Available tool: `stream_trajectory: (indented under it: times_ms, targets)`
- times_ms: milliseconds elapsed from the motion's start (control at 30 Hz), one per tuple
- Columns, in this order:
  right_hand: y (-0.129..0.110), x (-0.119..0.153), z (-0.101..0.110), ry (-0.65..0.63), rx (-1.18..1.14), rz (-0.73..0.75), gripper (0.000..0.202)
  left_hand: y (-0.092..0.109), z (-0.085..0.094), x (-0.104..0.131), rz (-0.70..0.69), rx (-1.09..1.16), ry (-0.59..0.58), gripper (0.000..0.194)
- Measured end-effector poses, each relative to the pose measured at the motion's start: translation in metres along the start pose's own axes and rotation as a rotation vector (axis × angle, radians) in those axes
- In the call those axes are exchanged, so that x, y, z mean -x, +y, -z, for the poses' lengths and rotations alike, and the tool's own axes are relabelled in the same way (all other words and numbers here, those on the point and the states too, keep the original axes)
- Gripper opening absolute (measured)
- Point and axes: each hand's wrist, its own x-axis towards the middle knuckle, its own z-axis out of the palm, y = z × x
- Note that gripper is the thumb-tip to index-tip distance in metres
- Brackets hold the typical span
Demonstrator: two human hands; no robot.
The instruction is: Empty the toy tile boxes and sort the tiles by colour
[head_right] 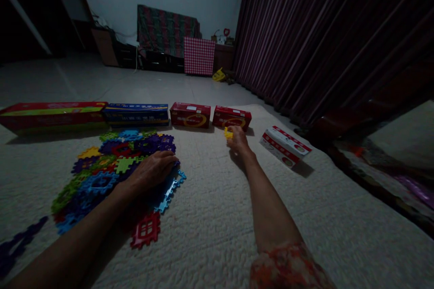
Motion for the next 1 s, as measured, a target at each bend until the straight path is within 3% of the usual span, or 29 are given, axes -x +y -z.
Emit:
stream_trajectory:
  times_ms: [100,167,367,500,633,800,933,1000]
  targets:
    - [0.022,-0.004,-0.01,0.074,-0.017,-0.214,0.047,-0.001,-0.001,0.0,0.014,0.008,-0.002,0.028]
    - [0.028,-0.005,-0.017,0.107,-0.048,-0.261,0.045,-0.002,-0.003,0.0,0.019,0.009,0.0,0.027]
    - [0.037,-0.002,-0.03,0.119,-0.072,-0.183,0.048,-0.002,-0.005,0.001,0.024,0.004,0.01,0.026]
    - [0.028,0.0,-0.033,0.255,-0.05,-0.097,0.047,0.001,-0.002,0.0,0.035,0.014,0.042,0.027]
    - [-0.019,-0.007,-0.047,0.274,-0.133,0.038,0.042,0.0,0.005,-0.002,0.038,0.052,0.097,0.029]
    - [-0.1,-0.041,-0.084,-0.111,-0.322,0.065,0.037,-0.015,0.016,-0.001,0.131,-0.01,0.167,0.03]
    - [-0.152,-0.084,-0.107,-0.361,-0.159,-0.01,0.043,-0.029,0.019,0.001,0.231,-0.107,0.147,0.028]
    - [-0.172,-0.102,-0.115,-0.415,-0.11,-0.022,0.041,-0.033,0.018,0.003,0.268,-0.128,0.106,0.027]
